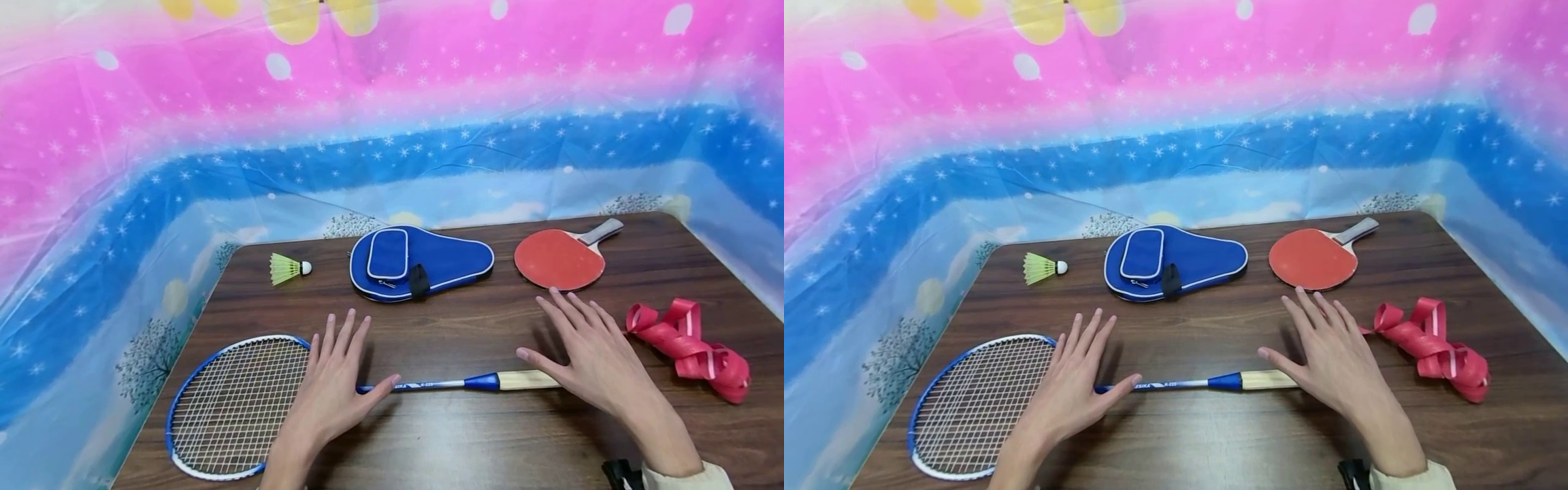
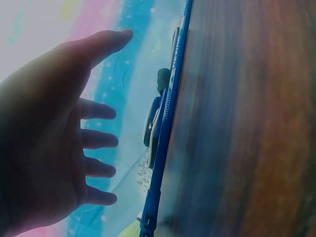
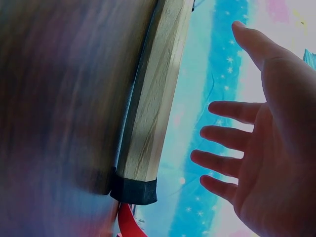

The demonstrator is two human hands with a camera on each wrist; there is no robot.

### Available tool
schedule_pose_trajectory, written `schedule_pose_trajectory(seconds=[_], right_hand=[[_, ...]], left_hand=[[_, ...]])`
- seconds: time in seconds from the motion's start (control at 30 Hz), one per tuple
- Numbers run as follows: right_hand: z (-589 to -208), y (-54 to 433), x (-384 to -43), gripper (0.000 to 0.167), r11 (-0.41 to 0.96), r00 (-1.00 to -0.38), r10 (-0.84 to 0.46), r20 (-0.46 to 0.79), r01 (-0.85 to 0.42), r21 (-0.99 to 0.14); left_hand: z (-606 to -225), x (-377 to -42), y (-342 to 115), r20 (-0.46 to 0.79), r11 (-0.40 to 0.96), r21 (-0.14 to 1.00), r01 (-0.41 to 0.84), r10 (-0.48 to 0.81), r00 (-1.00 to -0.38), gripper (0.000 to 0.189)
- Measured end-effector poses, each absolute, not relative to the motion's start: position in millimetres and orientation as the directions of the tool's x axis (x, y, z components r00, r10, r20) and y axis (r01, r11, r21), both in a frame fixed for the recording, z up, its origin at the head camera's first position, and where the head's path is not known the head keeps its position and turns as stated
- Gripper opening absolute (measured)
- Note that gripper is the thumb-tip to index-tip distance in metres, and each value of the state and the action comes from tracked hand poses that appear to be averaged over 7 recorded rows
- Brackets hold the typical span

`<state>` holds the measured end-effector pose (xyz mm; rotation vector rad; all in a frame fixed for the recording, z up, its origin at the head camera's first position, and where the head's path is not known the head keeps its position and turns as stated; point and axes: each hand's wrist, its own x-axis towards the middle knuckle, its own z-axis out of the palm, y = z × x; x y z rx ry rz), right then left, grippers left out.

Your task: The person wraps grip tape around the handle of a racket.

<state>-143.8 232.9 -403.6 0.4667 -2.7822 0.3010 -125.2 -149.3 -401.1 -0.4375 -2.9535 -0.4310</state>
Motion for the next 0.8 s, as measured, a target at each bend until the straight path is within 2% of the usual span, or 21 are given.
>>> schedule_pose_trajectory(seconds=[0.37,0.47,0.57,0.67,0.8], right_hand=[[-402.0,232.6,-142.8,0.087,0.918,-0.891,-0.299,0.343,-0.367,-0.154],[-400.8,231.3,-143.4,0.082,0.891,-0.887,-0.328,0.325,-0.405,-0.206],[-400.4,229.0,-142.4,0.073,0.834,-0.888,-0.374,0.269,-0.448,-0.32],[-401.6,226.8,-140.4,0.062,0.765,-0.881,-0.43,0.197,-0.471,-0.439],[-404.8,225.8,-140.0,0.049,0.708,-0.857,-0.496,0.141,-0.494,-0.504]], left_hand=[[-401.2,-123.1,-149.5,0.178,0.913,0.251,0.32,0.281,-0.943,0.093],[-401.6,-123.5,-149.9,0.19,0.898,0.269,0.348,0.305,-0.933,0.088],[-401.9,-124.5,-150.2,0.207,0.856,0.32,0.406,0.355,-0.912,0.077],[-402.6,-125.9,-150.0,0.223,0.794,0.375,0.478,0.423,-0.878,0.057],[-403.1,-126.8,-149.8,0.206,0.751,0.403,0.522,0.482,-0.852,0.03]])
